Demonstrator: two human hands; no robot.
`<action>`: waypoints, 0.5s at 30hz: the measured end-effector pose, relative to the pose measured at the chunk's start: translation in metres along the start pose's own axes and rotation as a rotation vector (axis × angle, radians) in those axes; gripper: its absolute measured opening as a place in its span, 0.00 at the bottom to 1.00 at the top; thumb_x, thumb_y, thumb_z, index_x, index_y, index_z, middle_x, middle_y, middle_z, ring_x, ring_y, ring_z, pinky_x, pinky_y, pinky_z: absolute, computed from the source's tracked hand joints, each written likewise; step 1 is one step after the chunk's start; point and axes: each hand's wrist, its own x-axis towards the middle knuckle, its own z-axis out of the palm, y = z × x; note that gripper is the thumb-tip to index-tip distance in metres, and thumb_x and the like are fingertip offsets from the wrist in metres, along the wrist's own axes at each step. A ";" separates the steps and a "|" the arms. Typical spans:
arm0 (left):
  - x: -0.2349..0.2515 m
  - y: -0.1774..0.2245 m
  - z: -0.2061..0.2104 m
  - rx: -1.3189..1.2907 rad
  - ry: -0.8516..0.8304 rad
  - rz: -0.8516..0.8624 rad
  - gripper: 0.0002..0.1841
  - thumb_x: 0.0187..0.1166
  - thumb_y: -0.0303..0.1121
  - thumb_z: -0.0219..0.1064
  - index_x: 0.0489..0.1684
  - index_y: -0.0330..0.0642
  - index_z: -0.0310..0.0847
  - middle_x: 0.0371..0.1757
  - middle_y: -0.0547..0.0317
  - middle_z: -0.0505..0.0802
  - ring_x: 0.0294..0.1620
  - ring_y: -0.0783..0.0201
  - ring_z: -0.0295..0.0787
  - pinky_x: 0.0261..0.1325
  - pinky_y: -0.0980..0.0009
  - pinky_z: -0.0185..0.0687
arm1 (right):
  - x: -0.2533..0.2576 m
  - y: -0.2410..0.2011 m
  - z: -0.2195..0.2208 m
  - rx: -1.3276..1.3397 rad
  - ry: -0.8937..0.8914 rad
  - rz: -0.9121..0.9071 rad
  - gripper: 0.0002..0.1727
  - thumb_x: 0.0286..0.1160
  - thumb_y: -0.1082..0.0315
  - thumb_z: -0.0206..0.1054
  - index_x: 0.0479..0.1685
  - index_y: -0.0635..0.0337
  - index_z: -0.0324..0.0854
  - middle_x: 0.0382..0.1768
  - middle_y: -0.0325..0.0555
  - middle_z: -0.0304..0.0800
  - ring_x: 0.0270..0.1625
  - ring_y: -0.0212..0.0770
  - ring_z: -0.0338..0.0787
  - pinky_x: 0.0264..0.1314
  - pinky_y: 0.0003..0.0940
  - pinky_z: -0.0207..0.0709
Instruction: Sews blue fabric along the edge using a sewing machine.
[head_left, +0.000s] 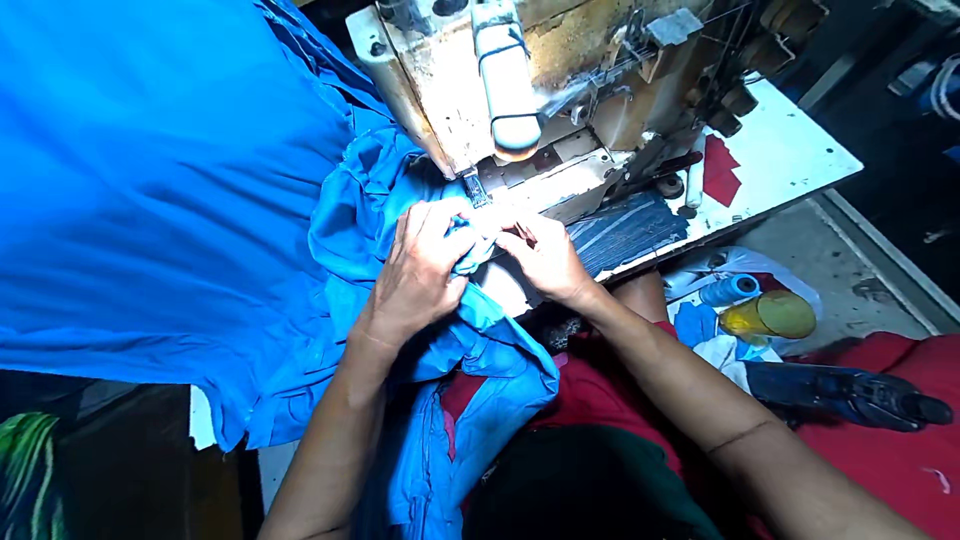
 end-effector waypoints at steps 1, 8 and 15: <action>-0.002 -0.001 -0.007 -0.007 -0.067 -0.015 0.17 0.71 0.48 0.68 0.45 0.47 0.92 0.73 0.48 0.82 0.77 0.45 0.72 0.81 0.45 0.64 | 0.004 0.003 0.002 -0.001 0.012 -0.016 0.07 0.81 0.74 0.67 0.51 0.61 0.87 0.40 0.44 0.91 0.38 0.32 0.89 0.41 0.28 0.85; -0.040 -0.055 -0.077 0.069 -0.066 -0.268 0.26 0.73 0.61 0.70 0.32 0.43 0.89 0.76 0.41 0.78 0.78 0.33 0.67 0.74 0.32 0.65 | 0.026 0.024 0.005 -0.083 -0.003 -0.195 0.08 0.81 0.73 0.65 0.49 0.64 0.90 0.46 0.47 0.94 0.50 0.34 0.92 0.59 0.32 0.86; -0.050 0.039 -0.057 -0.502 0.328 -0.037 0.11 0.69 0.35 0.79 0.25 0.44 0.81 0.58 0.57 0.91 0.67 0.54 0.87 0.81 0.42 0.75 | -0.004 -0.034 -0.024 -0.147 -0.404 -0.311 0.09 0.80 0.69 0.68 0.51 0.57 0.92 0.45 0.40 0.93 0.50 0.32 0.90 0.58 0.32 0.85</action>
